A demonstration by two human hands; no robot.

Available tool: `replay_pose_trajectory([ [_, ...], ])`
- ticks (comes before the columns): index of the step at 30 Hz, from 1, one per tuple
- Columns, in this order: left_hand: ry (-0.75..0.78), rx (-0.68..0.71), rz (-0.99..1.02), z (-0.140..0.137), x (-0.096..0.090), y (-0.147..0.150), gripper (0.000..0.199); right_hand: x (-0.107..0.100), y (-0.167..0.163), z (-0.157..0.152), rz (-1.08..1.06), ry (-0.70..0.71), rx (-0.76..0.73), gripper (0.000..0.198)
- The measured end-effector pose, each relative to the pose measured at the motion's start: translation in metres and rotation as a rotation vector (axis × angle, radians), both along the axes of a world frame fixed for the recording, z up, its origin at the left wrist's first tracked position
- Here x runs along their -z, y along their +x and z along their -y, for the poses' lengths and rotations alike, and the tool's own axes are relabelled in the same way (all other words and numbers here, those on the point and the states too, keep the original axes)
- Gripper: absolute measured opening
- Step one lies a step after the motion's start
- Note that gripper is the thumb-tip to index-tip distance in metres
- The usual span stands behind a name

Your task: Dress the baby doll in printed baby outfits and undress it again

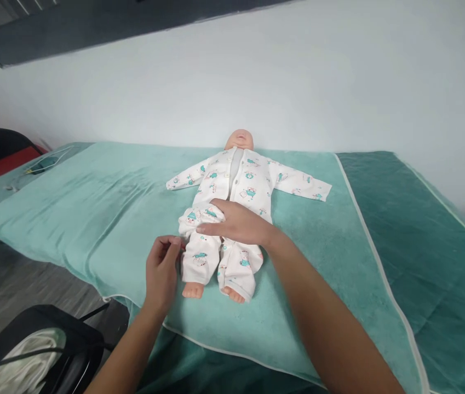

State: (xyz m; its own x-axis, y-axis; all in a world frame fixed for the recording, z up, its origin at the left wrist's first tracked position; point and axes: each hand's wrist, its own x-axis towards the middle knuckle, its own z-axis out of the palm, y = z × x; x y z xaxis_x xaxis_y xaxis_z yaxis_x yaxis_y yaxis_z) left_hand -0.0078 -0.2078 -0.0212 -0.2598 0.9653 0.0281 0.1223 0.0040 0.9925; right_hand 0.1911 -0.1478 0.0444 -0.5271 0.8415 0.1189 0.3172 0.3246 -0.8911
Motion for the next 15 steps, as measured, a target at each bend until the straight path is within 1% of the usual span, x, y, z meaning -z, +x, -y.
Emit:
replay_pose_trajectory([
  [3,0.076,-0.010,-0.011,-0.031,-0.015,-0.001,0.021,-0.004,0.008,0.000,-0.062,-0.026,0.006,0.029],
  [5,0.121,0.017,-0.039,-0.054,-0.028,0.003,0.020,-0.007,0.016,0.000,-0.156,-0.040,0.067,0.029],
  [8,0.138,0.091,-0.113,-0.084,-0.047,0.012,0.018,-0.010,0.029,-0.003,-0.328,-0.008,0.218,0.027],
  [10,0.107,0.197,-0.201,-0.096,-0.056,0.019,0.014,-0.008,0.036,-0.006,-0.350,0.061,0.368,0.025],
  [11,0.097,0.275,-0.269,-0.100,-0.059,0.022,0.013,-0.006,0.038,-0.009,-0.293,0.105,0.446,0.024],
  [13,0.117,0.426,-0.459,-0.102,-0.061,0.026,0.015,0.000,0.039,-0.013,-0.058,0.224,0.555,0.022],
  [15,0.174,0.502,-0.678,-0.101,-0.060,0.029,0.023,0.008,0.035,-0.015,0.233,0.371,0.553,0.025],
])
